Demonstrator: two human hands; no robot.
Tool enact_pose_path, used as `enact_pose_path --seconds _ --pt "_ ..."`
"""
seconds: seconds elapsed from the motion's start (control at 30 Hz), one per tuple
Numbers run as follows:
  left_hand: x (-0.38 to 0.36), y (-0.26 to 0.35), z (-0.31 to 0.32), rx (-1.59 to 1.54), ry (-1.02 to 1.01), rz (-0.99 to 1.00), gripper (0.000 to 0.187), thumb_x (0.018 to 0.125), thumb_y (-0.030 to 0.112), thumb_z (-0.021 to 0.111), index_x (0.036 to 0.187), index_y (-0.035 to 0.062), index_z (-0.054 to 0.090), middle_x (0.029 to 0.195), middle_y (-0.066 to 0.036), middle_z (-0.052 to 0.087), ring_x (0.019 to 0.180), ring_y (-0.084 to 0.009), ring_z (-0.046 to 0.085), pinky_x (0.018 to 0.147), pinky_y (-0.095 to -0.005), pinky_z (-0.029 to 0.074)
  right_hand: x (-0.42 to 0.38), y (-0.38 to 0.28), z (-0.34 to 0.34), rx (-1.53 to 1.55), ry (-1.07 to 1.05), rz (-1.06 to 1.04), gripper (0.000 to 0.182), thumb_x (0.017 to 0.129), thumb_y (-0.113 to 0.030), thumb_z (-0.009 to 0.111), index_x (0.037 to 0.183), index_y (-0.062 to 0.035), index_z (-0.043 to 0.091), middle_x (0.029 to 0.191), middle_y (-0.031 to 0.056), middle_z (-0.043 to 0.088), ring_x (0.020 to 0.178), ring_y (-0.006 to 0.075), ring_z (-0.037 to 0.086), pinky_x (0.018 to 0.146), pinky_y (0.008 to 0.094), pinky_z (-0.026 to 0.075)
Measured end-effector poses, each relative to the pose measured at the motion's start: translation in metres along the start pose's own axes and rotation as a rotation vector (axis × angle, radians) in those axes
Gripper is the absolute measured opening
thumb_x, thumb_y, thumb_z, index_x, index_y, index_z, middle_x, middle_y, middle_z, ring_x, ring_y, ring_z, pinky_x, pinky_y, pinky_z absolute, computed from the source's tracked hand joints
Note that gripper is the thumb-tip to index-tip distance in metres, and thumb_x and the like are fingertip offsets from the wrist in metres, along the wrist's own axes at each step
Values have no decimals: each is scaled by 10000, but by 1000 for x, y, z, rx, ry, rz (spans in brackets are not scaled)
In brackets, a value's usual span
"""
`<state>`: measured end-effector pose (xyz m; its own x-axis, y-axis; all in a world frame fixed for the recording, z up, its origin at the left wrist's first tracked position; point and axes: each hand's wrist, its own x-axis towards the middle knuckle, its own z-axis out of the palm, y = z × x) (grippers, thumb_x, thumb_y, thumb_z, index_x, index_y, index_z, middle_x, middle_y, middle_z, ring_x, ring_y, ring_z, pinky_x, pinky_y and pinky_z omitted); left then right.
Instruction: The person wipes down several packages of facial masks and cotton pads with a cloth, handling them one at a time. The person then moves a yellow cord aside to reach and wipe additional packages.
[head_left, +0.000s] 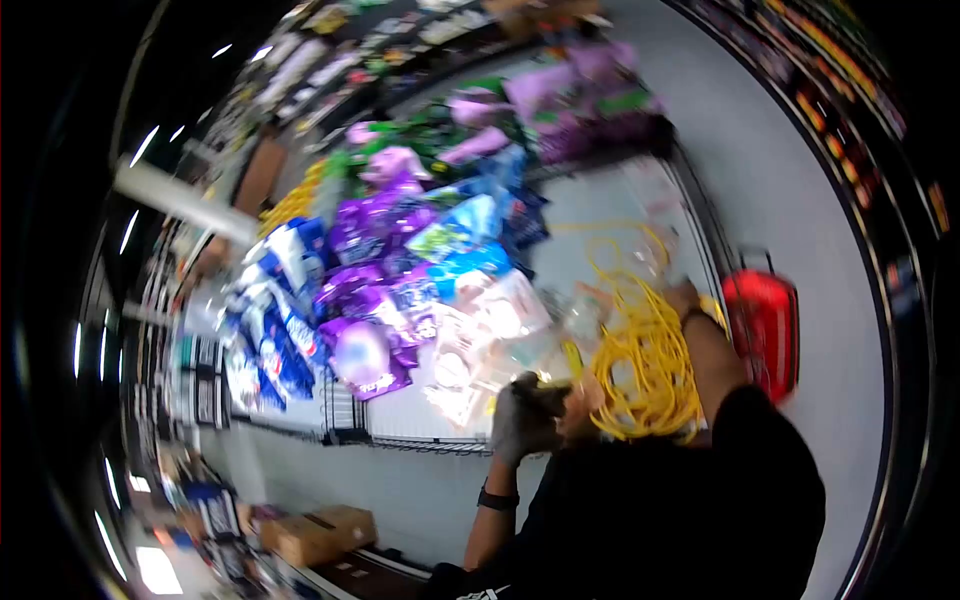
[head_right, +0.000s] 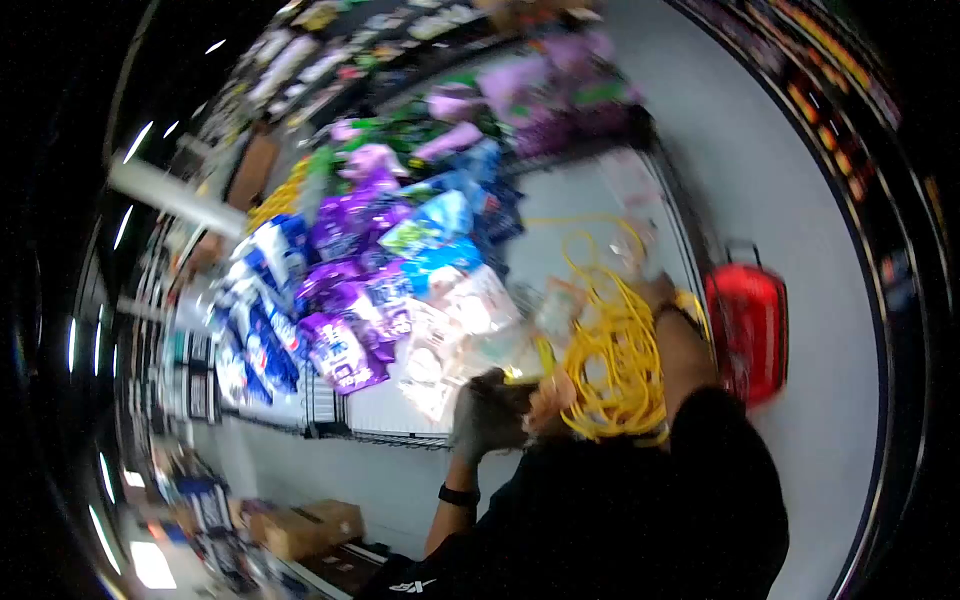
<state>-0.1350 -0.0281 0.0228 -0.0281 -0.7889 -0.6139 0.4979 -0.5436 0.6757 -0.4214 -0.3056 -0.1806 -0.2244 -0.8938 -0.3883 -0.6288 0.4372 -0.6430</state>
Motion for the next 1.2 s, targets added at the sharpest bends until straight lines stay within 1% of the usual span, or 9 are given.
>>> enact_pose_path --seconds 0.13,0.27,0.43,0.57,0.7,0.87,0.93,1.03,1.2 --pt "10 -21 -32 -383 -6 -272 502 792 375 628 1192 73 622 881 -1 653 763 -130 551 717 -317 462 39 20 17 -110 -65 140 802 833 -624 565 1186 94 619 1194 351 609 1212 478 552 1038 487 435" --pt "22 -25 -44 -525 -3 -390 217 813 242 604 996 128 580 942 -87 681 715 -182 571 613 -332 479 75 17 14 -69 -55 176 859 831 -642 587 1327 59 551 1332 292 574 1246 420 554 1044 449 439" --pt "45 -5 -16 -669 -73 -473 198 909 241 542 1043 103 586 1152 -164 690 900 -232 662 769 -351 528 80 -15 19 -241 14 22 1032 729 -695 713 1430 3 418 1415 256 478 1334 423 437 1089 486 391" --pt "55 -3 10 703 -129 81 363 924 237 519 1245 76 575 1322 -107 624 1230 -197 549 1008 -337 431 56 -61 11 -266 5 106 987 746 -618 739 1484 -99 340 1485 203 371 1375 447 344 1092 551 352" --pt "76 -18 7 -524 -39 -326 329 892 244 541 1179 113 634 1245 -68 663 1160 -202 575 953 -344 457 63 -44 47 -347 175 -17 671 862 -431 670 1437 -154 464 1481 200 389 1388 411 314 1114 514 319" --pt "63 14 37 1203 -142 327 410 729 209 682 1133 141 679 974 -91 642 891 -260 565 803 -348 452 76 -12 49 217 318 -102 629 775 -289 772 1344 -120 562 1393 207 491 1309 405 425 1085 473 370" --pt "52 22 38 1530 -1 658 456 674 187 723 1128 160 691 972 -92 611 891 -293 552 793 -373 445 83 5 60 213 682 -5 735 699 -215 844 1347 -64 532 1322 213 543 1220 388 515 1023 463 435" --pt "51 27 28 1612 74 942 446 612 170 761 1057 165 726 1191 -184 572 1082 -388 520 859 -471 429 17 -26 -16 339 767 -525 666 788 -46 764 1394 -63 490 1290 152 568 1087 239 604 693 307 548" --pt "27 47 32 1779 -43 1055 347 526 144 785 872 145 757 1295 -305 524 1199 -427 513 942 -597 366 -70 -47 -41 861 -155 -598 753 777 -128 822 1442 -74 473 1295 98 597 1120 119 561 818 294 526"
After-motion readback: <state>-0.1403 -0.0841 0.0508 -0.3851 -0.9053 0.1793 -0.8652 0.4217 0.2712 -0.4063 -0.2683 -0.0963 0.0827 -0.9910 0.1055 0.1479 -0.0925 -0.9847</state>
